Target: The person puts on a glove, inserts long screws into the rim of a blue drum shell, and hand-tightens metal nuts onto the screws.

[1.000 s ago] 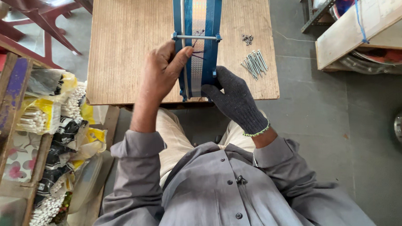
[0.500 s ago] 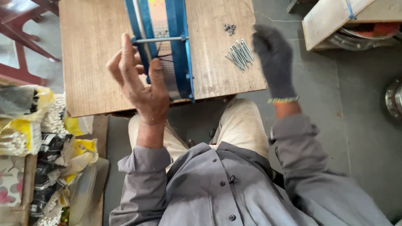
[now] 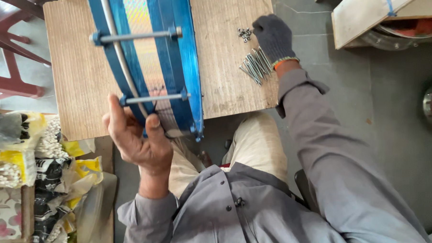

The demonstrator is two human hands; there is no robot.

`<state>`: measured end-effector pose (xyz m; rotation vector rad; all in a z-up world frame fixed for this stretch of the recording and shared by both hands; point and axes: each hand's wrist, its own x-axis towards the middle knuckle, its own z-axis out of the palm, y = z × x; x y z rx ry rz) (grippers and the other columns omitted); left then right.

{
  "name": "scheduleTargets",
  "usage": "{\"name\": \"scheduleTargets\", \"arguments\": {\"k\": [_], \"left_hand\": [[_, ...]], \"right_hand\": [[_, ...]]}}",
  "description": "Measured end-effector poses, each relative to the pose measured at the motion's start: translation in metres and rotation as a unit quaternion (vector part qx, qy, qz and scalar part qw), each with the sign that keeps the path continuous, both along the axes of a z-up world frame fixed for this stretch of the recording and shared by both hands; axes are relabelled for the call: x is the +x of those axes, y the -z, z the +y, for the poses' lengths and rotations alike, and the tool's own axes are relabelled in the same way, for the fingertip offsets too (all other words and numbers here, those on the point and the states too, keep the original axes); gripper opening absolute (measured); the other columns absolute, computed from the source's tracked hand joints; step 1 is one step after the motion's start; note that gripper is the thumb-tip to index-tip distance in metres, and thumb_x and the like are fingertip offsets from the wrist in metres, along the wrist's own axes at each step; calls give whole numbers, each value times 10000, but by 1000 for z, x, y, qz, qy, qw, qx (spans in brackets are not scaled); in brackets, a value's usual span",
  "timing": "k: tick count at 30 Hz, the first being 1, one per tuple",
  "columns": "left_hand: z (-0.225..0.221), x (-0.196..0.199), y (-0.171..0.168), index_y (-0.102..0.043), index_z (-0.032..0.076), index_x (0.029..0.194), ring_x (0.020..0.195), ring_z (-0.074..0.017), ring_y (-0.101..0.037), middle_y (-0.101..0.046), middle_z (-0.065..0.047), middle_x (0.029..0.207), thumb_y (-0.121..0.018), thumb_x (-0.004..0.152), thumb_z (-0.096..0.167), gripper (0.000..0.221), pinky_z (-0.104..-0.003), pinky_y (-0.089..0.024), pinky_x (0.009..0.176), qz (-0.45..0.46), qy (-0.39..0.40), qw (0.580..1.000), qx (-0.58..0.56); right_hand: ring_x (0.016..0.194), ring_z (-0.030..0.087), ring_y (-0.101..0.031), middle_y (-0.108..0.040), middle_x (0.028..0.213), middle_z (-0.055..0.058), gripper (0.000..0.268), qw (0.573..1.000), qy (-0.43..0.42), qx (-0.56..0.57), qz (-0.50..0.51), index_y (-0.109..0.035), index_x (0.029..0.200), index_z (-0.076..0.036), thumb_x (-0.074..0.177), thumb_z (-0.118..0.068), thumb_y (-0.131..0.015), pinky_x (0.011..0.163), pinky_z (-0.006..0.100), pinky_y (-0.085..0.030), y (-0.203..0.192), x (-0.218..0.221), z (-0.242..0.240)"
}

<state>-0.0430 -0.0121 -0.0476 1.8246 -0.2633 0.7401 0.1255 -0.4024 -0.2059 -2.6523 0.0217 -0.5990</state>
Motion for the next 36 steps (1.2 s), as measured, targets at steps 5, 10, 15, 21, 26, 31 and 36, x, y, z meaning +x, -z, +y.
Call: {"name": "scheduleTargets", "arguments": {"k": [5,10,15,21,26,31,36], "left_hand": [[0,-7,8,-361,-27,1604,940,-84,-541,-489,-77,1273,-679,1100,346,702,-185,-487,741,3,-21,1000,-11],[-3,-10,13,-352,-13,1601,1004,-106,-566,-458,-90,1353,-672,1112,334,680,-203,-524,805,0,-7,1000,-25],[-5,-10,18,-351,-18,1587,1010,-108,-559,-451,-86,1355,-675,1086,337,694,-201,-519,807,-5,-10,1000,-26],[-6,-6,19,-342,-33,1590,995,-108,-507,-447,-79,1336,-687,1082,298,698,-217,-496,836,-5,7,999,-35],[-11,-1,1,-368,-55,1597,992,-112,-517,-444,-54,1253,-713,1092,233,676,-228,-504,854,3,31,998,-49],[-10,-22,-52,-497,-45,1447,985,-259,-514,-549,-135,1157,-749,984,99,547,-325,-489,850,-58,-101,984,138],[-26,-61,-90,-761,-2,975,827,-196,-729,-745,-104,911,-800,888,85,130,-288,-569,713,34,140,989,-7]], "right_hand": [[793,332,-692,-715,816,122,239,991,-5,-126,42,-796,799,-142,798,-378,-832,702,471,-531,10,58,13],[720,344,-714,-729,771,153,332,962,19,-231,142,-794,787,-111,745,-437,-835,601,472,-538,24,88,22],[744,345,-717,-734,790,151,170,959,16,-259,112,-779,784,-124,770,-292,-799,596,498,-538,40,93,23],[620,151,-642,-700,799,97,162,892,-79,436,86,-716,922,-10,962,-166,-728,553,346,-518,-54,36,39],[624,126,-617,-683,832,81,48,796,-106,595,40,-677,963,2,997,-28,-660,562,282,-528,-143,-83,83],[784,152,-644,-647,918,68,83,855,-187,483,-33,-638,964,1,986,78,-615,726,295,-549,-201,-186,114],[864,205,-647,-646,921,60,169,904,-337,223,-140,-659,964,-68,840,-28,-766,783,326,-533,-260,-226,147]]}}
